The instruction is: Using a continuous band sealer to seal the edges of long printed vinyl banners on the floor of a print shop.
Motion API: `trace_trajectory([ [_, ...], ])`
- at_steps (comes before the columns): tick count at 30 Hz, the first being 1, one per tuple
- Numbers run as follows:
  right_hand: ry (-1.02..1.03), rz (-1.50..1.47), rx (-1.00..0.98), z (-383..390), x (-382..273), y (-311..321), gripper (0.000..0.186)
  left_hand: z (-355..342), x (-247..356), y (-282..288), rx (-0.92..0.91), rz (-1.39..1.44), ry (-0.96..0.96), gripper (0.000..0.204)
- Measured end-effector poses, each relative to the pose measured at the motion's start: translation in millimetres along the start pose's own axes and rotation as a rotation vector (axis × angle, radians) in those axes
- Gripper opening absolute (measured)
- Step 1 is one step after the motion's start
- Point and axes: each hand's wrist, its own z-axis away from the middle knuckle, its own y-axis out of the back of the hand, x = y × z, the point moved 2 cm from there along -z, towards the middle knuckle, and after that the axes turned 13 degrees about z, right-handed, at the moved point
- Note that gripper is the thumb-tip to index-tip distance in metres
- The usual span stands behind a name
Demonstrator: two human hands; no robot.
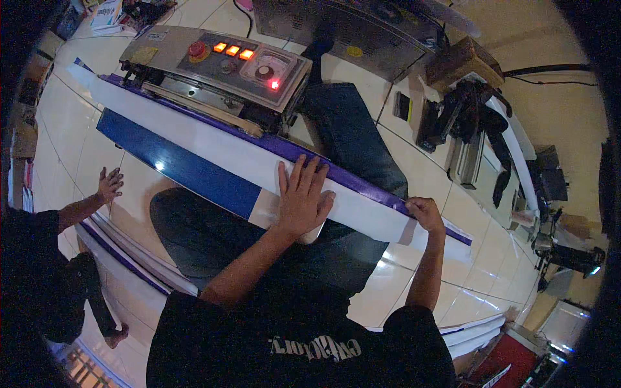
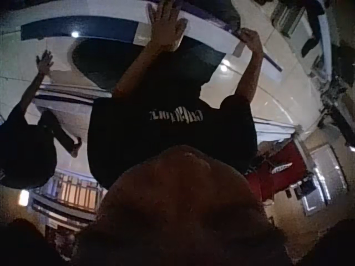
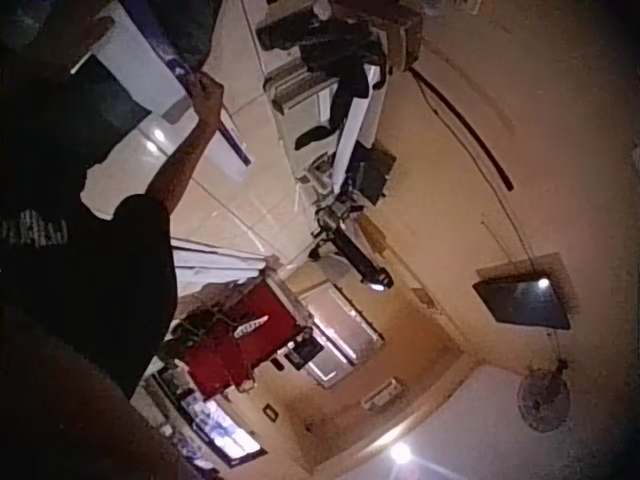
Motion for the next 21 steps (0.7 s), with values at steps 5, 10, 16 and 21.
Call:
trace_trajectory([
  [5,-0.018,-0.019,-0.022,2,8,-1,0.019,-1,1,0,-0.017,-0.037,0.013,0.062],
  [10,-0.045,0.008,-0.062,2,1,-1,0.016,-2,2,1,-0.009,-0.078,0.056,0.065],
  [16,-0.026,-0.171,0.082,12,14,-2,0.014,-5,1,0,-0.017,-0.099,0.104,0.067],
  [21,-0.031,-0.048,-0.036,8,5,1,0.014,-3,0,1,-0.035,-0.089,0.126,0.065],
])
